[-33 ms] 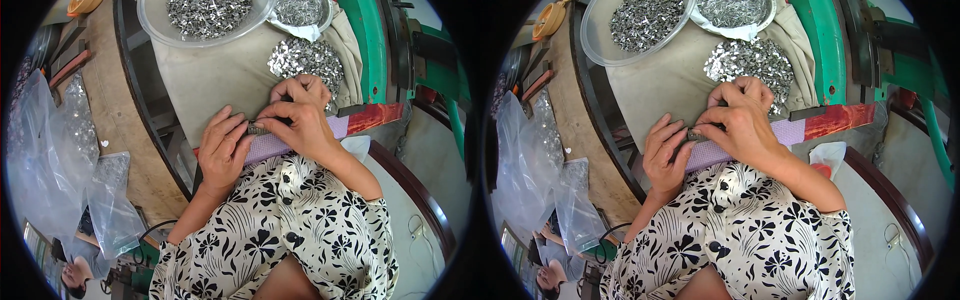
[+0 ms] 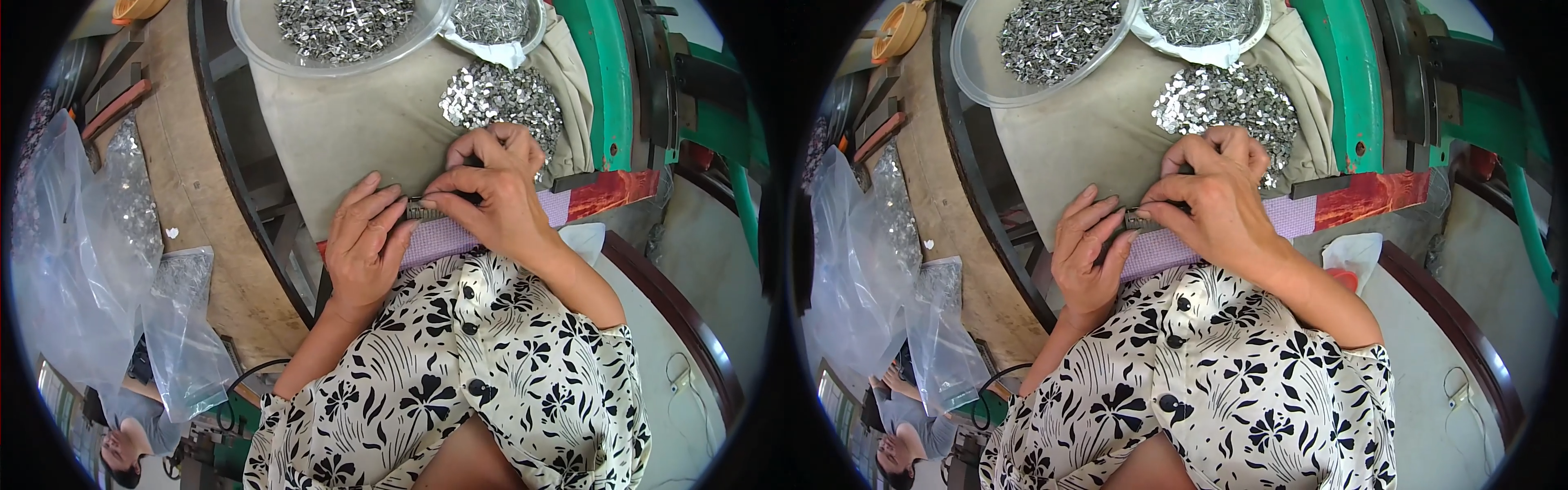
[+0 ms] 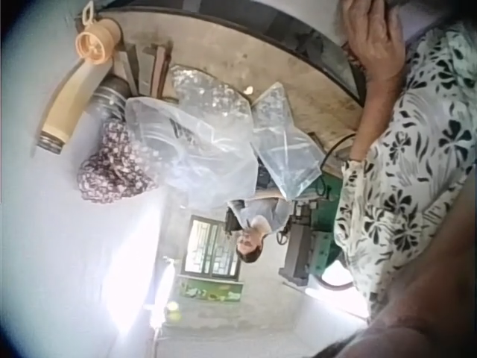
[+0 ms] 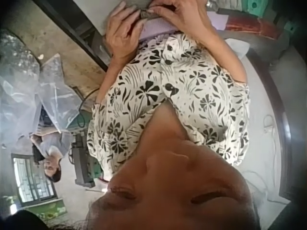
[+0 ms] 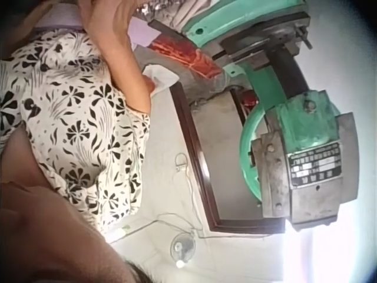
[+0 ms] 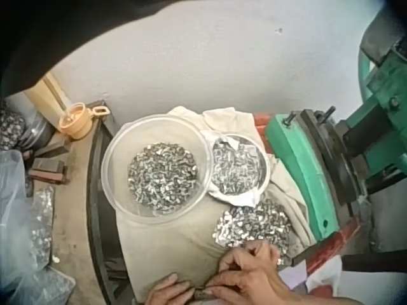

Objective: Placing small metal components into a sorting or assembly fixture at a workbench.

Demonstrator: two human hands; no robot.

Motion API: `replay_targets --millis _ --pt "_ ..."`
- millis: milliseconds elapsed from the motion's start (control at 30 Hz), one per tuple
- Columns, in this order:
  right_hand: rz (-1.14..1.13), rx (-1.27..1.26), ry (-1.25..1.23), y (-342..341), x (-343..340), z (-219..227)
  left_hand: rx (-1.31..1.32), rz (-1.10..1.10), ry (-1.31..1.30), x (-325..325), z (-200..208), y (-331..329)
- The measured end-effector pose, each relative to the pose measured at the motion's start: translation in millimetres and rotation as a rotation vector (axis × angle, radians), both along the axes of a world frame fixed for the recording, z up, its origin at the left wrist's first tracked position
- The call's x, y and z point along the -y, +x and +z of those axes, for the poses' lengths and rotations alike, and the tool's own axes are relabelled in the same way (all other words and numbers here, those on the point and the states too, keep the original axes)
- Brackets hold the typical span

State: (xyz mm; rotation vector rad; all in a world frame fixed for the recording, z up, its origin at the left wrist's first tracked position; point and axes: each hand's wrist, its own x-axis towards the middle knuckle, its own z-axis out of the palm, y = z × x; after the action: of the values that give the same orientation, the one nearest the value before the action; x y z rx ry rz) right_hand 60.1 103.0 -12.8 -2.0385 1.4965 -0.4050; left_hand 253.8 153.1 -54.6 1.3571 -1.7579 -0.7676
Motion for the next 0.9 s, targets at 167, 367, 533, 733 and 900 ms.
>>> replay_targets --millis 167,367,533,733,900 --pt "0.004 0.0 -0.003 -4 2 1 -0.02 -0.006 0.003 1 -1 -1" --pt "-0.01 -0.022 0.007 -7 2 3 -0.019 -0.006 0.011 0 -1 0" --pt "-0.013 -0.012 0.025 -9 2 3 -0.007 -0.016 0.019 1 1 0" --pt "-0.018 0.032 0.008 -12 1 3 -0.03 -0.015 0.056 -1 2 1" --pt "-0.048 -0.02 0.005 -17 -3 4 -0.047 -0.014 0.057 -1 1 0"
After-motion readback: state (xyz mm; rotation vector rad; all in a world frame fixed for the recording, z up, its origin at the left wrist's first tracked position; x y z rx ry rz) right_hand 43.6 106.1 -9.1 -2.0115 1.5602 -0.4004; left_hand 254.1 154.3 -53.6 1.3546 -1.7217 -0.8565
